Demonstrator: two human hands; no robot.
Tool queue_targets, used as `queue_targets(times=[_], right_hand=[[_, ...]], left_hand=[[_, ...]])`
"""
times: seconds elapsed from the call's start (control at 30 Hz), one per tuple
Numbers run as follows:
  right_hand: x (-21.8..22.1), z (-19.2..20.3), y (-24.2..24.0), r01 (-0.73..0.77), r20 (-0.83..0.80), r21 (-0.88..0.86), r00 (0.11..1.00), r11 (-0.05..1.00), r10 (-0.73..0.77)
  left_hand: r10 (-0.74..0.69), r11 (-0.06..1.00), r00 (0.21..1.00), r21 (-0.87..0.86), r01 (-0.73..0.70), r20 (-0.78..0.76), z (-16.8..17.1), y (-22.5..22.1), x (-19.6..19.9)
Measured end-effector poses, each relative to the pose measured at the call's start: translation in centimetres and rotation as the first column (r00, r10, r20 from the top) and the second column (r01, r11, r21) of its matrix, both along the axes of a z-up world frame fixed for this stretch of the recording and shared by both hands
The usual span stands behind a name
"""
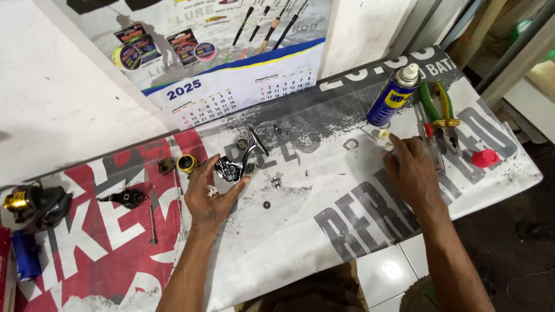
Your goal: Applying lubricant to the internal components of a fishing reel during maintenance.
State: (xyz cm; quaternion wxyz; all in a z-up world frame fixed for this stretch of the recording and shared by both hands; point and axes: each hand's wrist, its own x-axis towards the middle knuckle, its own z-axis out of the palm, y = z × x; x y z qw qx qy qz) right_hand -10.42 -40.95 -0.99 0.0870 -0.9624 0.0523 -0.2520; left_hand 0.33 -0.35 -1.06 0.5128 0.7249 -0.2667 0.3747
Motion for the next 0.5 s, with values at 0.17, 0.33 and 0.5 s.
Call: queue_targets(times=[0.17,0.33,0.5], right_hand=[[-0.7,-1.7,3.0,-0.082,0.027,0.353,0.997,0.932,0.078],[0.5,0.9,8.1,-0.326,0.172,0.551,0.945,0.768,0.278],[1.1,2.7,12.8,-0.483,0.204,0.681,0.847,0.551,0.49]], left_hand=[[-0.034,0.999,0.999,-0.021,0.034,-0.016,0.0,-0.1,-0.3],[-0.019,0.999,1.0,-0.035,0.02,0.007,0.1,0.0,-0.2],[-0.03,0.999,0.999,-0.035,0.031,0.013,0.2,0.0,-0.2]])
